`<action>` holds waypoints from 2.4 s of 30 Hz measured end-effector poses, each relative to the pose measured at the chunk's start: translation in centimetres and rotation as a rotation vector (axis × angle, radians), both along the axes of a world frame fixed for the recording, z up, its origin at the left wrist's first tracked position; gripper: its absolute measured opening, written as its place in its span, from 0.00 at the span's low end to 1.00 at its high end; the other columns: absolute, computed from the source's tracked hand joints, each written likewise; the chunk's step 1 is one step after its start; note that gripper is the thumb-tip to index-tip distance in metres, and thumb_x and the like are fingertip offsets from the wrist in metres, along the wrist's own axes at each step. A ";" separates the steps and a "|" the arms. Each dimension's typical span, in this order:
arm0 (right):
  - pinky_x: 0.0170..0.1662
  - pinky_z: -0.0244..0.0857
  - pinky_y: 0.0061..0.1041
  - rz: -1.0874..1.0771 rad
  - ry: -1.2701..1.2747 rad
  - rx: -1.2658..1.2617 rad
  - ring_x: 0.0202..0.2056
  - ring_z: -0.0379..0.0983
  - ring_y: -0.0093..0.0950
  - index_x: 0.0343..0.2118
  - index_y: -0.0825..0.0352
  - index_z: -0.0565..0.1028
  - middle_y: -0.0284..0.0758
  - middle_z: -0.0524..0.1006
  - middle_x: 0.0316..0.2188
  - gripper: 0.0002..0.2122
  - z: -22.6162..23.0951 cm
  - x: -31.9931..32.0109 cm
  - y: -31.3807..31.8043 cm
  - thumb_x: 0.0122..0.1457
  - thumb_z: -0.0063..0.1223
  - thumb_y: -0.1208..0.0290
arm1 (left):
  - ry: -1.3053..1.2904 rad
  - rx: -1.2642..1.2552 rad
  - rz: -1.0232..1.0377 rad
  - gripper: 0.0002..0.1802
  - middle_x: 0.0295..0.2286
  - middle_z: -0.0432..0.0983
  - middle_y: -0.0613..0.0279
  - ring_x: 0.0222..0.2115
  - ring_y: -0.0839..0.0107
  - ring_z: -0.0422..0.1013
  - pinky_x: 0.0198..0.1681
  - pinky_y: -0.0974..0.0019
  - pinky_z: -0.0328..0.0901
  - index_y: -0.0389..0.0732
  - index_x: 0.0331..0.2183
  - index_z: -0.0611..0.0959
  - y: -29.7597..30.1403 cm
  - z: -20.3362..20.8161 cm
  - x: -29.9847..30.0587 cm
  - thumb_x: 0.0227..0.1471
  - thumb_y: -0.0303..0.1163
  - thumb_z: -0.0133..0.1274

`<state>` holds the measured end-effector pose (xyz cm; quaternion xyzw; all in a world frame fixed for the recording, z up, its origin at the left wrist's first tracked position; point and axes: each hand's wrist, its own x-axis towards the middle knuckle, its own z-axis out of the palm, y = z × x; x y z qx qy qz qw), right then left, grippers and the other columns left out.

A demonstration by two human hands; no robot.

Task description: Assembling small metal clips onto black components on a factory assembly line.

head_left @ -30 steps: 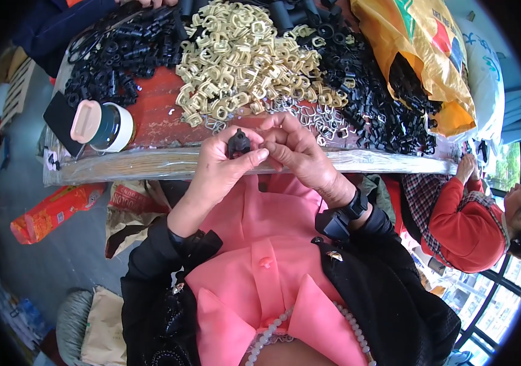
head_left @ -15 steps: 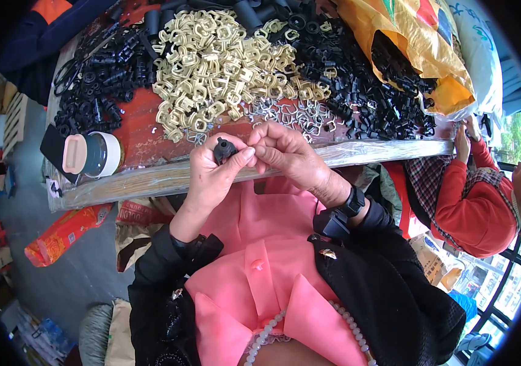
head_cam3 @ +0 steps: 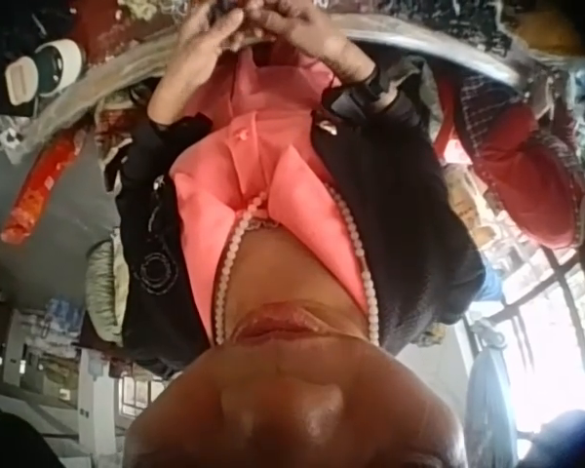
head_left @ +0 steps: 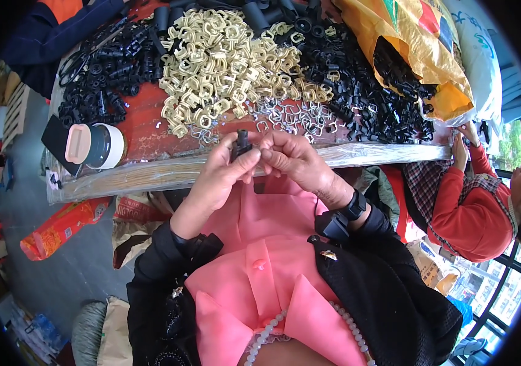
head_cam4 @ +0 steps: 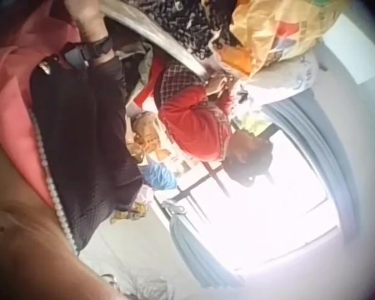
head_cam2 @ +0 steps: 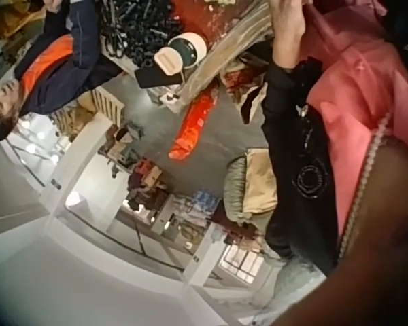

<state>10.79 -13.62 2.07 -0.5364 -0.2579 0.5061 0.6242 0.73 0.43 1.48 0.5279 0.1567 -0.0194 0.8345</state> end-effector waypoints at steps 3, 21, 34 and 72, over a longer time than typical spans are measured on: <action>0.24 0.57 0.14 -0.167 -0.143 0.045 0.20 0.64 0.20 0.26 0.67 0.65 0.31 0.69 0.21 0.03 -0.3 -0.9 -0.1 0.53 0.42 0.74 | -0.007 -0.647 -0.013 0.16 0.31 0.69 0.64 0.28 0.77 0.67 0.27 0.74 0.63 0.38 0.40 0.68 0.3 -0.1 -0.1 0.49 0.34 0.44; 0.40 0.51 0.30 -0.099 -1.388 0.031 0.39 0.60 0.32 0.21 0.66 0.69 0.34 0.66 0.37 0.08 2.1 -1.0 0.2 0.35 0.53 0.80 | -0.006 -0.313 -0.052 0.17 0.36 0.66 0.61 0.36 0.74 0.65 0.37 0.67 0.63 0.34 0.42 0.66 -1.2 -0.1 -1.5 0.53 0.33 0.37; 0.38 0.55 0.29 -0.260 -1.235 0.017 0.36 0.63 0.33 0.24 0.65 0.71 0.34 0.68 0.33 0.08 1.3 1.4 -1.0 0.37 0.55 0.77 | 0.020 -0.501 -0.078 0.16 0.37 0.68 0.53 0.35 0.69 0.67 0.38 0.68 0.64 0.34 0.41 0.66 -0.5 -1.0 -1.2 0.52 0.33 0.39; 0.21 0.53 0.11 -0.081 0.518 0.018 0.18 0.58 0.13 0.26 0.67 0.68 0.27 0.67 0.20 0.03 -0.6 -0.2 -1.5 0.52 0.43 0.74 | -0.196 -0.565 -0.165 0.20 0.36 0.67 0.51 0.35 0.69 0.67 0.37 0.70 0.64 0.33 0.43 0.65 -0.8 -0.3 -1.0 0.49 0.34 0.43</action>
